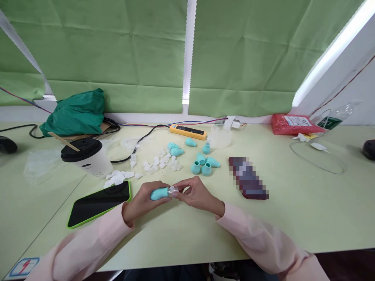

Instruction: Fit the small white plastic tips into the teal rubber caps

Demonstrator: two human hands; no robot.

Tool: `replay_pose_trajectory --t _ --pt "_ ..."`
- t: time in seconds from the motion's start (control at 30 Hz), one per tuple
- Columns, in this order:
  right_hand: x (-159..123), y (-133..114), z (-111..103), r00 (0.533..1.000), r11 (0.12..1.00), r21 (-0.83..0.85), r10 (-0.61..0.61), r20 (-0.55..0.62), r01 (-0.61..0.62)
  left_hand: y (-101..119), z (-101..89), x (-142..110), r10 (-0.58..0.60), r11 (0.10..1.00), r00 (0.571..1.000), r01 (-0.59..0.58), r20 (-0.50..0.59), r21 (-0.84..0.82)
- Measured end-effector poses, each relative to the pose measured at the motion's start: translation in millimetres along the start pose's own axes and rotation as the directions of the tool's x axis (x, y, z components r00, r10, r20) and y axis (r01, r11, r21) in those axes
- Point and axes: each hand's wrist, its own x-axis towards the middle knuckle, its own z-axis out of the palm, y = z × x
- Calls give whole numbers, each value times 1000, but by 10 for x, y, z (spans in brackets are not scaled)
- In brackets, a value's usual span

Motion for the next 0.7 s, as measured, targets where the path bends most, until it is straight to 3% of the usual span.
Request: replay_pose_trajectory --t 0.1,0.2,0.3,0.33,0.4,0.47,0.53,0.7 --pt "39 -1 30 1000 999 45 17 15 -18 -27 2 -33 -39 997 999 38 -11 -72" --pt "183 9 4 999 999 25 -37 27 36 -72 -2 -62 -176 967 983 162 -56 -198" --pt "432 23 -62 989 979 -157 -140 -55 130 -118 -18 -68 -326 921 931 275 -161 -276" --pt "523 31 -76 975 943 -291 -197 -99 161 -128 -23 -68 -344 918 916 282 -205 -279" --pt "692 56 -68 954 806 -559 -289 -80 197 -133 -27 -69 -319 934 910 254 -265 -253" --pt "828 94 -4 958 643 -741 -288 4 196 -120 -18 -79 -257 955 927 202 -272 -215" --pt "928 139 101 968 535 -824 -240 66 189 -96 -4 -95 -222 966 940 176 -258 -190" --pt "1087 238 306 979 511 -849 -204 30 133 -65 9 -119 -349 914 902 268 -253 -303"
